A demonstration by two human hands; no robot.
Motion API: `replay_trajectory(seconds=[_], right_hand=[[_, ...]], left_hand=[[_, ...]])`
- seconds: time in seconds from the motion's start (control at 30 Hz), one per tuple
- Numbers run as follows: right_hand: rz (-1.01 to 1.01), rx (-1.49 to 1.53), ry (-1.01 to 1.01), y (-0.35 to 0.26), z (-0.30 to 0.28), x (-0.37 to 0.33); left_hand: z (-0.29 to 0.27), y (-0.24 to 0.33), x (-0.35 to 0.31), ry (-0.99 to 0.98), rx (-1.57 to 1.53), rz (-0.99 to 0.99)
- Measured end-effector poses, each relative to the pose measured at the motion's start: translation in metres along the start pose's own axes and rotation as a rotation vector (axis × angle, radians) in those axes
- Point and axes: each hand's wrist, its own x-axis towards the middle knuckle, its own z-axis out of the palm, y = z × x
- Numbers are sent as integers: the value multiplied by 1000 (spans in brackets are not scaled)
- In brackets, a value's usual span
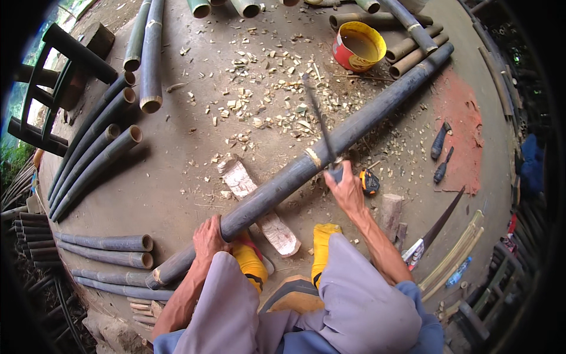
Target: The person selects a bamboo pole, positions it on a wooden support, and uses a machete to carve a notch around its circumference by striking and rotating the pole.
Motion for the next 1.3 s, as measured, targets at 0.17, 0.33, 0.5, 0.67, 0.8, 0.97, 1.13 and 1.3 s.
replay_trajectory(seconds=[0.17, 0.33, 0.5, 0.67, 0.8, 0.97, 1.13, 1.3], right_hand=[[-406, -297, -212, -14, 2, -38], [20, 134, -35, 1, -15, 3], [-186, -129, -202, 16, 1, -21], [11, 125, -187, -5, -3, -24], [-47, 16, -168, 12, -1, -18], [-60, 7, -319, -4, -1, -31], [105, 187, -13, 3, -4, -4], [-224, -151, -152, -8, 3, -29]], left_hand=[[-12, -3, 15, -233, -178, -57], [-15, -6, 21, -320, -156, -38], [-7, 4, 8, -97, -38, 23], [1, -5, 7, -103, -4, -40], [-17, 0, 14, -234, -145, -57], [-19, -13, 23, -316, -191, -22], [-32, 0, 31, -434, -213, -92], [-27, -13, 37, -456, -240, -54]])
